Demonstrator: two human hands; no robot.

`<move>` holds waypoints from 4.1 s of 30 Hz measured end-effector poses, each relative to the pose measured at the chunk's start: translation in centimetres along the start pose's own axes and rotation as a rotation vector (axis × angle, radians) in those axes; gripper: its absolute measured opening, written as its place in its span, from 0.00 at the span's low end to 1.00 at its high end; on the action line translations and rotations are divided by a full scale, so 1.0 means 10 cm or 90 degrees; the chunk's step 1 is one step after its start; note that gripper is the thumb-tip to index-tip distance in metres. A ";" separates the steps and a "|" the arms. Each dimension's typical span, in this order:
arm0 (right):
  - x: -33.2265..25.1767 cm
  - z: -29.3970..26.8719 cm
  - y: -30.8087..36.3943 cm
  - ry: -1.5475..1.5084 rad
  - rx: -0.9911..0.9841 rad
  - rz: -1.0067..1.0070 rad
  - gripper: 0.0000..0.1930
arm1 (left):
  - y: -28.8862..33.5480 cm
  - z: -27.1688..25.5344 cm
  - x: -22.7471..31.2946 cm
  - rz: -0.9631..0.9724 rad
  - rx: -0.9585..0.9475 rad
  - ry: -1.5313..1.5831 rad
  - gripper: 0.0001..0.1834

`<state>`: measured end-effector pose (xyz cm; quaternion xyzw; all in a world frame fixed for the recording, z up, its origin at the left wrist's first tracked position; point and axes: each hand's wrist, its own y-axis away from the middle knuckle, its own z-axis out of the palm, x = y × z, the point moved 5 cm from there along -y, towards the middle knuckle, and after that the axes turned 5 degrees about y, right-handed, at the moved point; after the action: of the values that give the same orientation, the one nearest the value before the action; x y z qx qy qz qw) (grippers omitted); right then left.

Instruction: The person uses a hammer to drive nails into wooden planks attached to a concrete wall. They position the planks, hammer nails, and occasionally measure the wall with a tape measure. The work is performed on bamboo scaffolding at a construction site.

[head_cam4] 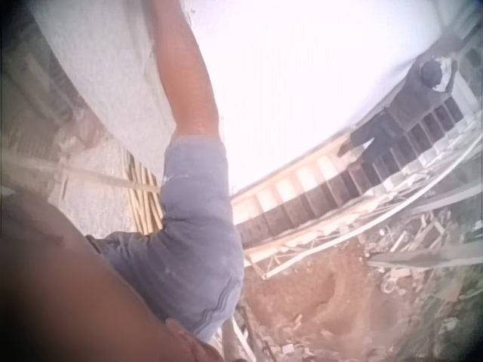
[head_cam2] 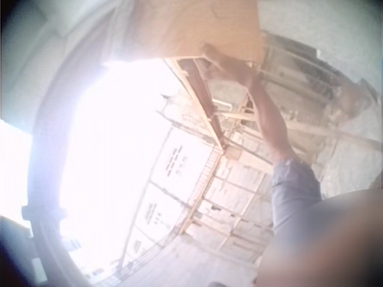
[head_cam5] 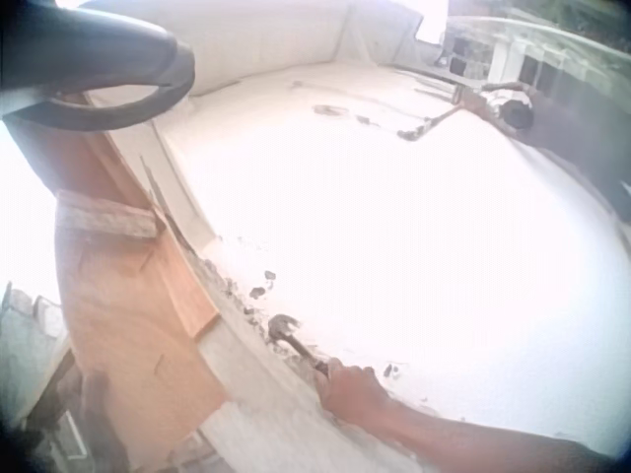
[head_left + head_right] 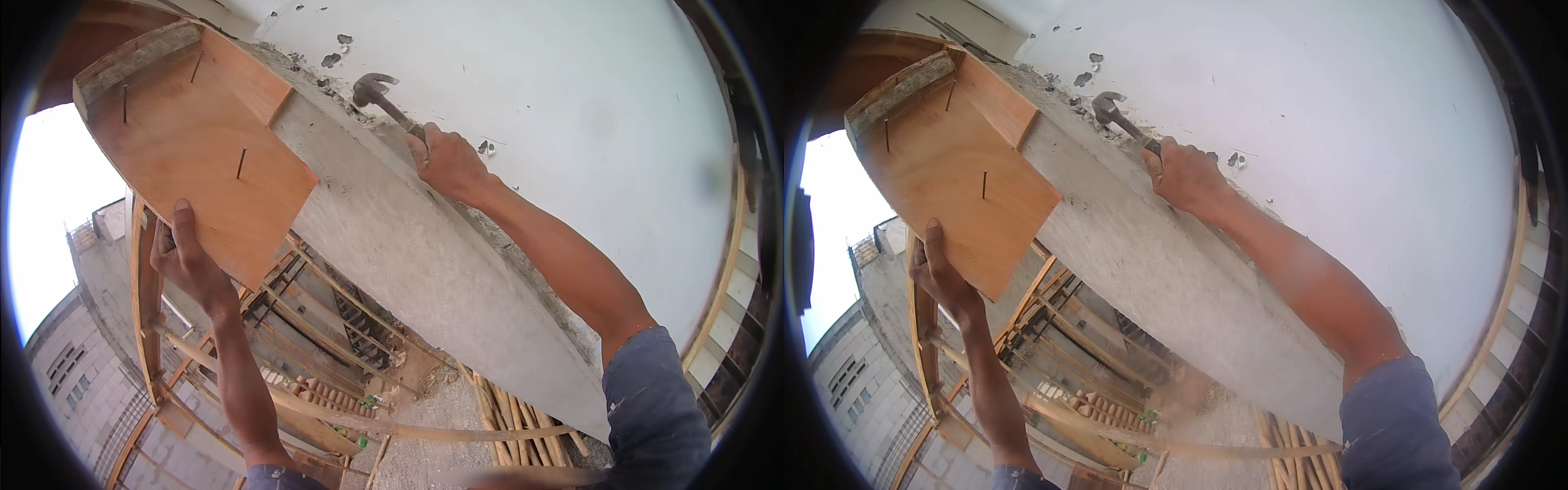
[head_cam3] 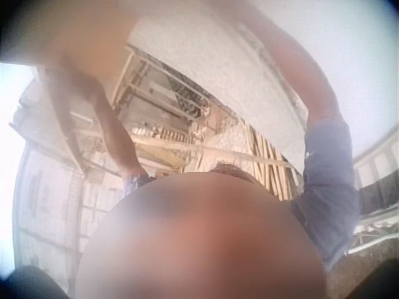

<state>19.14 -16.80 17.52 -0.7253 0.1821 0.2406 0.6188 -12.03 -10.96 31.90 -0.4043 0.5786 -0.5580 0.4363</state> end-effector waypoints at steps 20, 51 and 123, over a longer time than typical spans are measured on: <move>-0.01 -0.10 -0.05 -0.053 -0.006 0.029 0.27 | 0.03 0.05 0.06 0.020 0.029 0.033 0.16; 0.27 0.03 0.38 -0.151 -0.081 0.161 0.29 | -0.23 0.26 0.53 0.014 0.040 0.035 0.22; -0.39 -0.03 -0.74 -0.157 0.023 0.064 0.33 | -0.98 0.81 0.48 0.063 0.043 -0.013 0.17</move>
<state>20.12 -16.01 25.76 -0.6688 0.1450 0.3552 0.6368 -5.92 -18.37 41.42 -0.3661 0.5742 -0.5510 0.4824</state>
